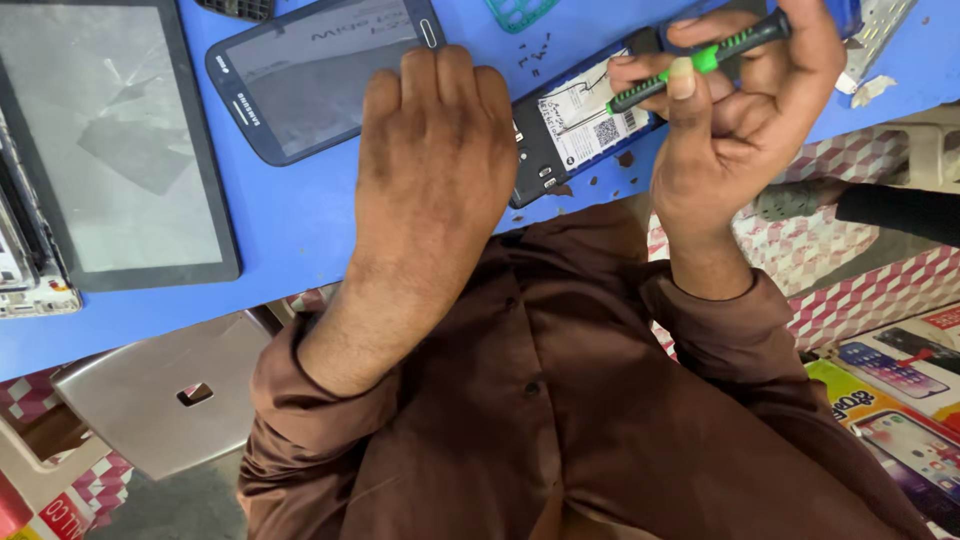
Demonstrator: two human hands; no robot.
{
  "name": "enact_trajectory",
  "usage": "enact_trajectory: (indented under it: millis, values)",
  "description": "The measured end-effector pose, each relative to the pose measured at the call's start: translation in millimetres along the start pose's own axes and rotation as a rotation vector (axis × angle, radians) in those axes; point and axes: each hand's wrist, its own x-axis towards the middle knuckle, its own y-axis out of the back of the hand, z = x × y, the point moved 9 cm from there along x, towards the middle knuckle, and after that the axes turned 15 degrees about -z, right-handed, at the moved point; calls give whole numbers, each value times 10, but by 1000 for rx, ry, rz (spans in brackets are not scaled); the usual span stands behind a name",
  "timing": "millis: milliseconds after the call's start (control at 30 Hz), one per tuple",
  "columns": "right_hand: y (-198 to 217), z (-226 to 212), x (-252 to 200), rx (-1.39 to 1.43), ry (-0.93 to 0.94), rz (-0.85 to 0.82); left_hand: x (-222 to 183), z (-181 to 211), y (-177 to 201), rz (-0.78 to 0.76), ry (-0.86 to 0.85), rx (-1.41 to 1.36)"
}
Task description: The person uses a green-handled screwdriver to repeatedly pry and scrape along the edges of a smartphone's back cover. The person holds the phone steady with the left hand while working the tool around the perimeter, attempting to separate the cover from the chassis.
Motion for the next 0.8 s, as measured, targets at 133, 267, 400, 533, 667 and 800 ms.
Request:
enact_trajectory:
  millis: [133, 267, 400, 533, 667, 800]
  values:
    - [-18, 10, 15, 5, -49, 7, 12, -3, -40, 6, 52, -69]
    - [-22, 4, 17, 8, -89, 7, -11, -20, -20, 34, 107, -163]
    - [-2, 22, 7, 26, -110, 29, -35, -100, 54, 80, 87, -217]
    - [35, 83, -3, 100, -106, 50, -44, -155, 198, 182, -36, -313]
    - [90, 154, -19, 167, -73, 76, 70, -199, 200, 214, -174, -386]
    - [138, 186, -74, 183, -89, 103, 154, -211, 155, 224, -231, -411]
